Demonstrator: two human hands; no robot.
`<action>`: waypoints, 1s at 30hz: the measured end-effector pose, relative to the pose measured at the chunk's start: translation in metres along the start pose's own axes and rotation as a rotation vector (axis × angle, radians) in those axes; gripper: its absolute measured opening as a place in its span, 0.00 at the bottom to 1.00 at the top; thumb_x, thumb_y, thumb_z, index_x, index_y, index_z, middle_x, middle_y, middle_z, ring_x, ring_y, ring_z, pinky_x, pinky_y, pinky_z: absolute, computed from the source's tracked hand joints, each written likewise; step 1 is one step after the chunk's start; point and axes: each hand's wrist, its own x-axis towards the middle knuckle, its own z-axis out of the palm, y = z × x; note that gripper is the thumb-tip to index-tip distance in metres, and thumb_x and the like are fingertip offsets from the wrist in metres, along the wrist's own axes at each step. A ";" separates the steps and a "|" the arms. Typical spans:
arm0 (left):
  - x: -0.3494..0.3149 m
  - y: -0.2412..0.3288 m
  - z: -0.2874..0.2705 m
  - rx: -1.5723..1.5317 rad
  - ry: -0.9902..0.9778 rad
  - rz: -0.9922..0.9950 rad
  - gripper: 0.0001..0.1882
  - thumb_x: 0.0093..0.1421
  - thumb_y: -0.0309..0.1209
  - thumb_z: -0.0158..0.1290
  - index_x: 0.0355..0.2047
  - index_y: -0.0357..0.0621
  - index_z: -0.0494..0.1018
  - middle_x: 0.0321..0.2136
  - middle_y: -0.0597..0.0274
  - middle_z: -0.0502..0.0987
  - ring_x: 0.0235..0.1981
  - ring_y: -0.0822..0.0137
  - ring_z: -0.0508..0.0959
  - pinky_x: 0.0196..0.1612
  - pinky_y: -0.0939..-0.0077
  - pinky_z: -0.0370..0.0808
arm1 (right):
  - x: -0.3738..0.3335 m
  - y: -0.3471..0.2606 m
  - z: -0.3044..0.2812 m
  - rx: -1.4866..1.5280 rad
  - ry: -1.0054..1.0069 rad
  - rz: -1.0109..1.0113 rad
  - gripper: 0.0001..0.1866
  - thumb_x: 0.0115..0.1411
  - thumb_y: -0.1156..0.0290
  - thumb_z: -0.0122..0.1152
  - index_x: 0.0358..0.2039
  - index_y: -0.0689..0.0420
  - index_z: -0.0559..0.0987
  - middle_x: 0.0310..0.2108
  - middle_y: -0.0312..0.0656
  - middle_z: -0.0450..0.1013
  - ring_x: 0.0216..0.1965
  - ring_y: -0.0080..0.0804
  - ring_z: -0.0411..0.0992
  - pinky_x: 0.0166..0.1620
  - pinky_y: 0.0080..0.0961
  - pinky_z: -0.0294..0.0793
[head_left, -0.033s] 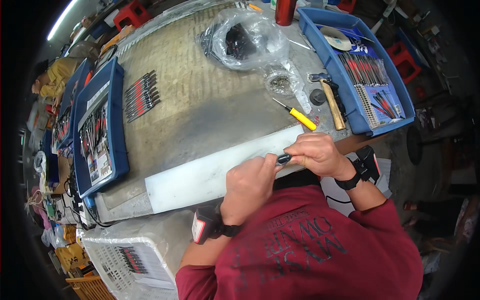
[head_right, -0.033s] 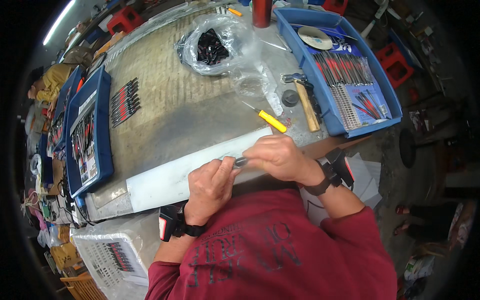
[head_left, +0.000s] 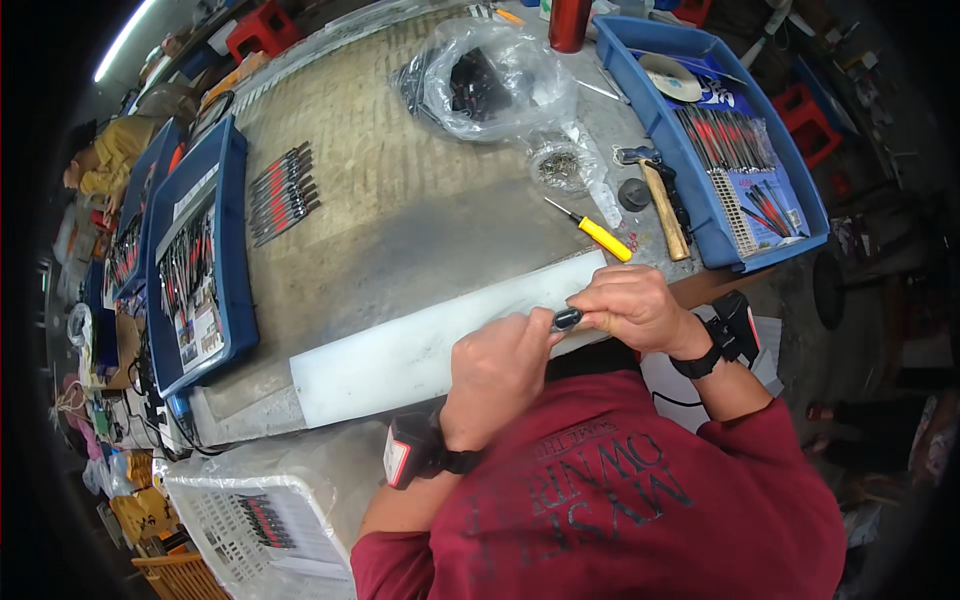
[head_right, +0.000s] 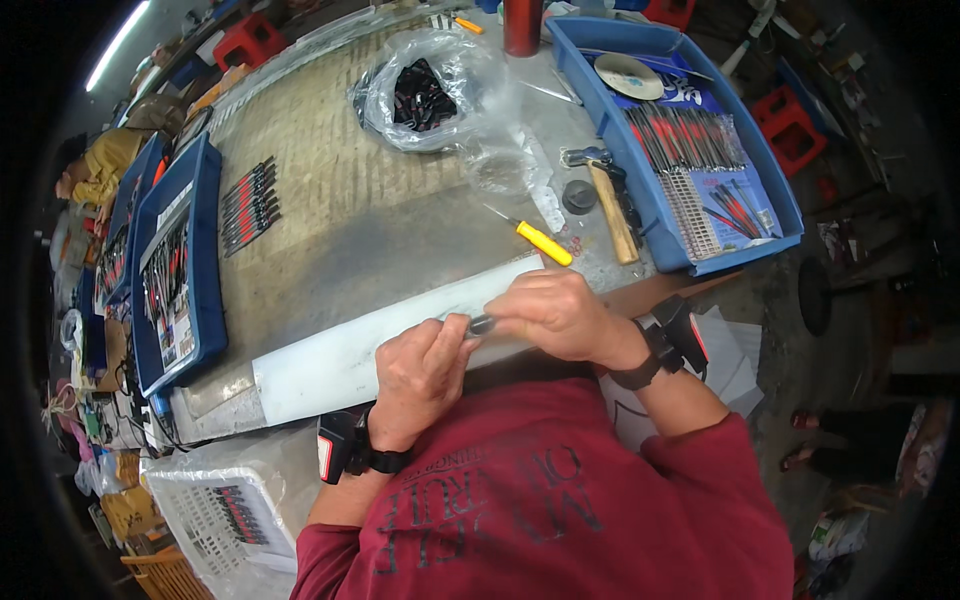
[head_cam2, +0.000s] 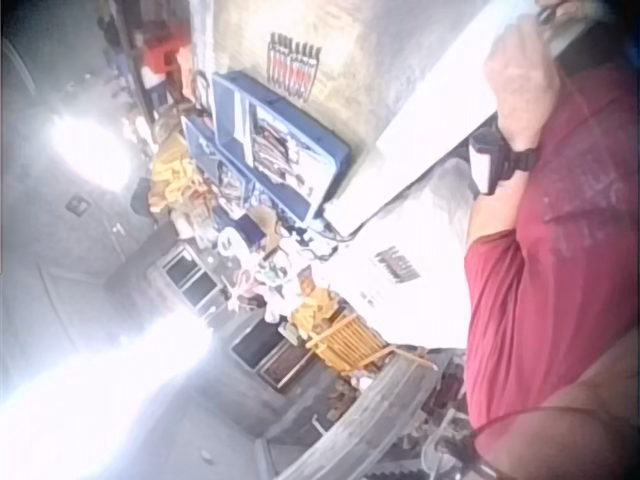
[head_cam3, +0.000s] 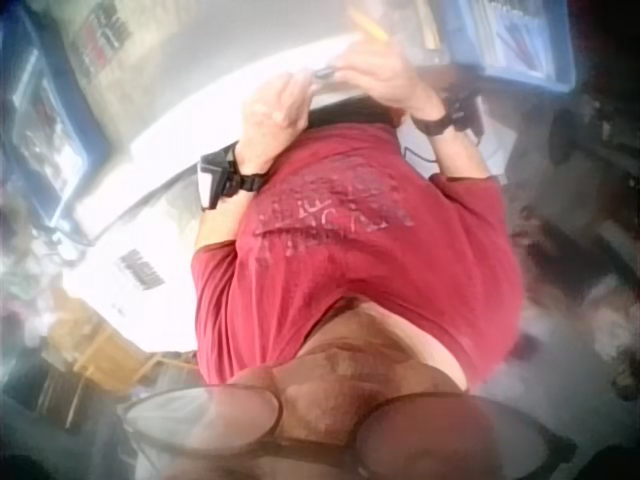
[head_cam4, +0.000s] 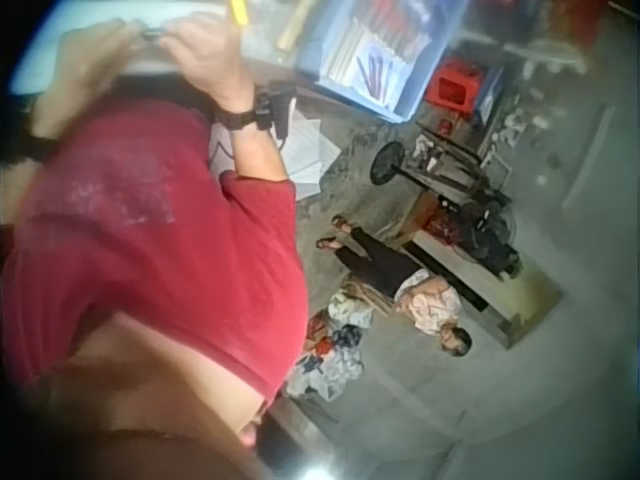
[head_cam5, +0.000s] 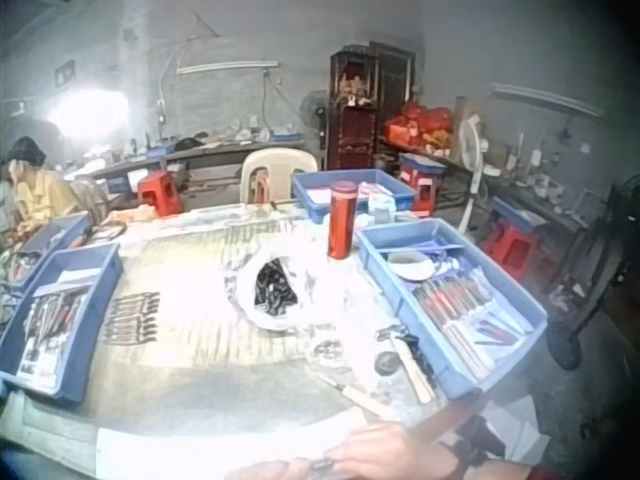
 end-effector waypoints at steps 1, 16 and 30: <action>0.001 0.000 0.000 0.002 0.015 0.014 0.16 0.48 0.24 0.60 0.38 0.41 0.71 0.17 0.61 0.66 0.16 0.60 0.70 0.18 0.67 0.66 | 0.001 0.001 -0.001 0.020 -0.010 -0.005 0.08 0.48 0.75 0.65 0.31 0.63 0.79 0.19 0.44 0.70 0.22 0.39 0.70 0.26 0.31 0.67; 0.007 -0.006 0.005 0.069 0.020 -0.023 0.08 0.54 0.30 0.55 0.28 0.45 0.67 0.16 0.62 0.65 0.16 0.63 0.70 0.18 0.68 0.67 | -0.001 0.006 0.001 0.005 0.016 0.115 0.14 0.50 0.77 0.64 0.39 0.63 0.78 0.29 0.45 0.75 0.28 0.35 0.73 0.33 0.27 0.72; 0.000 -0.029 0.027 0.169 -0.086 -0.095 0.08 0.56 0.32 0.54 0.28 0.45 0.67 0.18 0.60 0.68 0.17 0.60 0.74 0.18 0.67 0.70 | 0.018 0.051 -0.038 -0.282 0.257 0.318 0.07 0.54 0.76 0.59 0.33 0.64 0.78 0.27 0.46 0.75 0.29 0.39 0.74 0.33 0.27 0.71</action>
